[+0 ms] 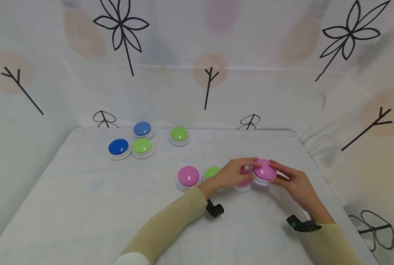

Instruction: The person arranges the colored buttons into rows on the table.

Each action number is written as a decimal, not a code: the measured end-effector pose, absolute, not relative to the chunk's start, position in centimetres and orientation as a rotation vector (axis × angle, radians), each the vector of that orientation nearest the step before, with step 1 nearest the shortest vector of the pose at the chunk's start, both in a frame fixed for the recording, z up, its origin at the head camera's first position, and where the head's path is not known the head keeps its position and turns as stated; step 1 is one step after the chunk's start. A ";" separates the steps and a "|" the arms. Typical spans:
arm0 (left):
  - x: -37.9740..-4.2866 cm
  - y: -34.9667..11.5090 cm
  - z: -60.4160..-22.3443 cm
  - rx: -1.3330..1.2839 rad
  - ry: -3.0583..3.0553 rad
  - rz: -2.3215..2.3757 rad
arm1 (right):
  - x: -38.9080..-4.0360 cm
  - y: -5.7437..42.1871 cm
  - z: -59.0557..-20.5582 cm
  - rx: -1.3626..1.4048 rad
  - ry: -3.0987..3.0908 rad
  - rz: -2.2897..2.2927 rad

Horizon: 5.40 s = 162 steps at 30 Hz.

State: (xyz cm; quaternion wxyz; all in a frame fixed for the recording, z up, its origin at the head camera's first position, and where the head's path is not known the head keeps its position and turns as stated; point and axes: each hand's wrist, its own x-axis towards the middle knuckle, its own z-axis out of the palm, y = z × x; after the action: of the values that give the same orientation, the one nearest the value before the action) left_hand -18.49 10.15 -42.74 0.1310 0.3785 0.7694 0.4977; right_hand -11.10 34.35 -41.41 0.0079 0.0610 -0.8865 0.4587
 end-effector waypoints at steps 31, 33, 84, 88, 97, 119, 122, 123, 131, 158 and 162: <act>-19.7 14.0 -44.0 1.329 2.581 0.906 | -10.4 36.2 -44.1 0.075 -2.856 1.444; -19.7 14.2 -44.1 1.334 2.598 0.875 | -10.4 36.2 -44.0 0.063 -2.863 1.456; -19.3 11.4 -41.8 1.164 2.411 1.248 | -10.5 35.5 -42.2 -0.043 -2.797 1.375; -19.7 10.1 -41.1 1.162 2.400 1.294 | -10.9 35.0 -42.0 -0.032 -2.783 1.383; -19.9 7.2 -39.7 1.133 2.437 1.312 | -11.6 33.6 -41.8 -0.007 -2.766 1.365; -21.4 -0.1 -39.7 0.991 2.570 1.358 | -13.8 29.3 -40.8 0.177 -2.772 1.426; -21.6 -1.4 -39.4 0.948 2.601 1.372 | -14.6 28.4 -40.3 0.209 -2.767 1.435; -21.7 -1.9 -39.4 0.931 2.615 1.370 | -14.9 28.0 -40.2 0.220 -2.762 1.447; -22.3 -5.4 -39.3 0.814 2.678 1.419 | -16.9 25.2 -39.3 0.270 -2.749 1.566; -25.2 -13.3 -42.9 0.445 2.772 1.529 | -25.2 13.8 -40.8 0.289 -2.659 1.967; -25.8 -12.9 -43.1 0.410 2.704 1.544 | -26.4 12.6 -41.7 0.279 -2.644 2.013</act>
State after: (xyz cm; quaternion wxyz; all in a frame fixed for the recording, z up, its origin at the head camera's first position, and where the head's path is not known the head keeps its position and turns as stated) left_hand -25.79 -12.87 -43.12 0.0004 0.1307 0.8609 0.4918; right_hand -26.37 12.62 -41.74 -0.0964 0.0833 -0.7892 0.6008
